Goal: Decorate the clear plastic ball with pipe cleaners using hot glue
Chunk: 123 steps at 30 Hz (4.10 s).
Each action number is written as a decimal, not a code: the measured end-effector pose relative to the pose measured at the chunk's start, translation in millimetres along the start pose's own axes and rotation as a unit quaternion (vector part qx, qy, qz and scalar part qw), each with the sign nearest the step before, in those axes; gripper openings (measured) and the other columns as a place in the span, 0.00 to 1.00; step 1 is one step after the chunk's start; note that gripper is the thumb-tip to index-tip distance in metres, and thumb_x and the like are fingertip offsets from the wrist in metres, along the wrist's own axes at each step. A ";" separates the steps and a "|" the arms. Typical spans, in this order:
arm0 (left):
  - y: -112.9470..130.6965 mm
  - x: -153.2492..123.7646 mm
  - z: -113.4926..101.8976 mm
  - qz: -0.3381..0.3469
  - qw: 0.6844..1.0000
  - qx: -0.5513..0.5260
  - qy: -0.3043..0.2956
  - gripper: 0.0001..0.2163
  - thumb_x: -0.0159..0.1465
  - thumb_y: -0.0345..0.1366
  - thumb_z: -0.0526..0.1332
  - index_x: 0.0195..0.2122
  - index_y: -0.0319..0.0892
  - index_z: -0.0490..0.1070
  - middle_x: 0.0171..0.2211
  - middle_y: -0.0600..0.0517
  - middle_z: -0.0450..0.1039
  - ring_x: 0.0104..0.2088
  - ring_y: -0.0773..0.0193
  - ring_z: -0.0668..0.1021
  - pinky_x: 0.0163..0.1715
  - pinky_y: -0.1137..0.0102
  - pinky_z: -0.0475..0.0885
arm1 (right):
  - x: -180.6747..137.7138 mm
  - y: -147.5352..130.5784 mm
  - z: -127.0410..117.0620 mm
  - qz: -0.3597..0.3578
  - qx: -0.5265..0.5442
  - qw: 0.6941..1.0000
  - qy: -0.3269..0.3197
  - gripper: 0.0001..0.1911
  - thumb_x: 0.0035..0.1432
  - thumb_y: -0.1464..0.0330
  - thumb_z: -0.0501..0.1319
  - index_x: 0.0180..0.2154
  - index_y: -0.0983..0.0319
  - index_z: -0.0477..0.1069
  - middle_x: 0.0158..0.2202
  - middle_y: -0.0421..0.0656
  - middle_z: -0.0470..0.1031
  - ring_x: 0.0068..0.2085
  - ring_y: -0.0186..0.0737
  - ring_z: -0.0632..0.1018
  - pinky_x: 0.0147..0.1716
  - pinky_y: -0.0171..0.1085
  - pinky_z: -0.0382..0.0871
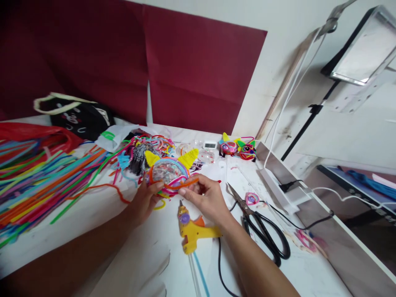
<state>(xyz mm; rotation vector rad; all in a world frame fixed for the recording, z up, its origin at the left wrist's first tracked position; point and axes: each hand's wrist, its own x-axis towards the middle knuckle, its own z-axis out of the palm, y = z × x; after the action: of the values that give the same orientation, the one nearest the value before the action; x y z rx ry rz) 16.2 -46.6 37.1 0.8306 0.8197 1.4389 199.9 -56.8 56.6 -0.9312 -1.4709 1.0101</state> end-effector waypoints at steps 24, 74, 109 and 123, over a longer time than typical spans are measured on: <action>-5.2 4.1 -1.8 0.006 0.999 0.025 0.025 0.38 0.43 0.36 0.74 0.56 0.47 0.64 0.49 0.48 0.75 0.48 0.53 0.78 0.48 0.58 0.74 | 7.1 -17.4 12.0 -0.012 0.009 1.000 0.026 0.16 0.43 0.60 0.77 0.30 0.61 0.77 0.22 0.38 0.75 0.23 0.32 0.71 0.23 0.32 0.66; -1.8 2.1 -1.7 0.007 1.000 0.016 0.005 0.40 0.43 0.33 0.76 0.58 0.46 0.63 0.45 0.48 0.80 0.48 0.51 0.81 0.47 0.61 0.76 | 22.2 -11.3 16.4 -0.162 -0.194 0.967 0.040 0.08 0.57 0.62 0.69 0.34 0.59 0.76 0.25 0.38 0.76 0.23 0.32 0.71 0.23 0.33 0.65; -1.1 0.3 -2.3 -0.026 0.999 0.006 -0.028 0.40 0.47 0.38 0.75 0.61 0.48 0.61 0.54 0.44 0.75 0.46 0.51 0.81 0.45 0.58 0.77 | 21.3 -12.9 20.3 -0.221 -0.237 0.944 0.068 0.02 0.58 0.68 0.67 0.34 0.58 0.75 0.28 0.38 0.79 0.24 0.33 0.74 0.26 0.33 0.69; -6.8 5.4 -4.0 -0.008 0.999 0.039 0.032 0.34 0.44 0.34 0.74 0.53 0.46 0.65 0.51 0.46 0.75 0.45 0.56 0.80 0.40 0.66 0.77 | 17.4 -13.4 26.9 -0.260 -0.277 0.923 0.066 0.00 0.60 0.69 0.65 0.34 0.58 0.76 0.31 0.40 0.82 0.26 0.34 0.76 0.27 0.33 0.70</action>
<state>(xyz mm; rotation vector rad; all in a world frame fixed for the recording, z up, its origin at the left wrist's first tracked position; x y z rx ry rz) 15.9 -41.0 29.3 0.8400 0.9339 1.4332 170.7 -47.9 73.1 -0.8965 -1.7946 0.1323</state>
